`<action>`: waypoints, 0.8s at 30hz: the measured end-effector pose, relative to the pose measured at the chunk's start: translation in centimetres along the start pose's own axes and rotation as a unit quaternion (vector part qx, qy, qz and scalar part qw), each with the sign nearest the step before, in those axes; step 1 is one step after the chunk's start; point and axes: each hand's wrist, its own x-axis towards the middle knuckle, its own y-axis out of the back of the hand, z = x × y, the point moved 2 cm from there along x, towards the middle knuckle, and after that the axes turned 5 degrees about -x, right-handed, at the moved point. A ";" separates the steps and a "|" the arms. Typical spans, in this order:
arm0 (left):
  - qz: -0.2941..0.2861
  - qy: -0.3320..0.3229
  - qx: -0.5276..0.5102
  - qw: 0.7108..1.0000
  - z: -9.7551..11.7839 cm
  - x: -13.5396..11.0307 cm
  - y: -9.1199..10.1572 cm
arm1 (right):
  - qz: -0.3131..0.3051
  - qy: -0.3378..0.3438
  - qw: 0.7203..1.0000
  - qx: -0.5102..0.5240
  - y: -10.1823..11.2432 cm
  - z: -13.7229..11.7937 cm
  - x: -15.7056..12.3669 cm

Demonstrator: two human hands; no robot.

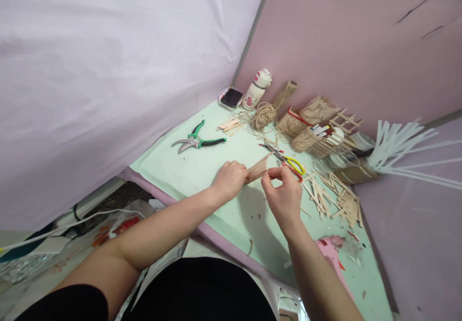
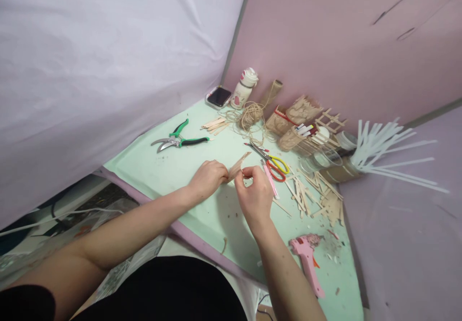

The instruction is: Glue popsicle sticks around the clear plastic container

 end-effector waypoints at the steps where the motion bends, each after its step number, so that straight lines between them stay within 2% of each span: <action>1: 0.001 0.000 0.001 1.000 0.0 0.0 0.0 | -0.004 -0.004 1.000 0.000 0.0 0.0 0.0; 9: 0.000 -0.014 -0.013 1.000 -0.6 0.0 -0.4 | -0.017 -0.022 1.000 -0.002 0.0 0.0 0.0; 13: -0.018 -0.042 -0.025 0.999 -2.0 0.5 1.3 | -0.018 -0.014 1.000 0.006 0.1 0.0 0.1; 16: -0.020 -0.101 -0.025 0.994 -2.4 1.9 3.9 | -0.014 0.001 1.000 0.012 0.2 0.1 0.2; 19: -0.083 -0.165 -0.035 0.982 -1.7 3.8 5.6 | -0.004 0.018 1.000 0.009 0.3 0.2 0.1; 21: -0.116 -0.197 -0.041 0.973 -1.1 5.0 5.8 | 0.004 0.033 0.999 0.008 0.4 0.4 -0.1; 24: -0.124 -0.244 -0.059 0.960 -0.7 6.5 5.4 | 0.003 0.056 0.998 0.007 0.4 0.8 -0.4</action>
